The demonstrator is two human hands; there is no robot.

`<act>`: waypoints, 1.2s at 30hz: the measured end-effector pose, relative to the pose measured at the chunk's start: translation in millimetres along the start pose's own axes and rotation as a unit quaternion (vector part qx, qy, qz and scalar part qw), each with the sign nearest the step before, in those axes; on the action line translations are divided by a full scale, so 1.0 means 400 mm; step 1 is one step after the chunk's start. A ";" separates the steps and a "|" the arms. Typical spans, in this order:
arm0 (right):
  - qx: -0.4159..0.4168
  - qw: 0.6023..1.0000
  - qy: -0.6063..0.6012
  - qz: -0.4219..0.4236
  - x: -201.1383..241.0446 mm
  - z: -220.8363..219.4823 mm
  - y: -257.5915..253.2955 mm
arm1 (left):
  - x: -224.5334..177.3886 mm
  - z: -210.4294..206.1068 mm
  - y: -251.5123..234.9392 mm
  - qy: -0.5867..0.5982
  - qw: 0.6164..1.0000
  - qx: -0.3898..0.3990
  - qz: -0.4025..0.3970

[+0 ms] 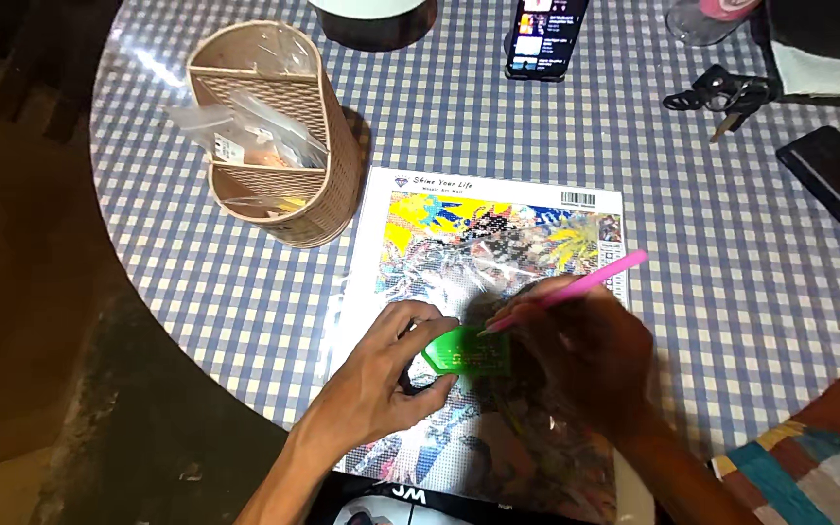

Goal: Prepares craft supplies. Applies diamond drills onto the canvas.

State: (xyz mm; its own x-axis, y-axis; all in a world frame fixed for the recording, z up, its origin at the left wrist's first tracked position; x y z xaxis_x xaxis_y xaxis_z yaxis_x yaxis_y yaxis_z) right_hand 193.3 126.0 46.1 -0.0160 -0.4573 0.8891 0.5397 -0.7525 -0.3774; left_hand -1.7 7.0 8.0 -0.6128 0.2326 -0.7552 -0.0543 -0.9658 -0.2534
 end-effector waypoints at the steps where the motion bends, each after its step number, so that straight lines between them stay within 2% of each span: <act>1: -0.003 1.000 -0.007 -0.002 0.007 0.000 -0.014 | 0.000 0.000 0.000 0.000 1.000 -0.001 -0.003; 7: 0.011 1.000 -0.012 -0.001 0.018 -0.026 -0.087 | 0.000 -0.002 -0.004 0.001 1.000 -0.018 -0.019; 15: 0.016 0.994 -0.082 -0.074 -0.018 -0.089 -0.141 | 0.003 -0.001 -0.004 0.006 0.999 -0.016 -0.030; 20: 0.021 0.990 -0.109 -0.089 -0.032 -0.109 -0.164 | 0.004 -0.001 -0.005 0.009 0.999 -0.019 -0.035; 30: 0.049 0.997 0.065 0.019 -0.073 -0.160 -0.217 | 0.001 -0.002 -0.001 -0.003 1.000 -0.015 -0.026; 36: 0.081 0.987 0.110 0.085 -0.094 -0.182 -0.224 | 0.001 -0.001 0.000 -0.007 0.999 -0.013 -0.032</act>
State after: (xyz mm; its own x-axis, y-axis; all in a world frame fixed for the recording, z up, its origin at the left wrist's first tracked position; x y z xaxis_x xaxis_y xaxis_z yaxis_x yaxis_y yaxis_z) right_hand 84.2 176.3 27.6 -0.0860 -0.6751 0.7327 0.6775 -0.5788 -0.4538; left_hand -1.7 7.1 7.4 -0.6194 0.2918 -0.7289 -0.0728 -0.9457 -0.3167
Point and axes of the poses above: each hand's wrist, its own y-axis away from the middle knuckle, its own z-axis out of the back of the hand, x = y × z, the point moved 2 cm from there along -y, towards the middle knuckle, and after that the axes turned 3 degrees about -z, right-handed, at the moved point
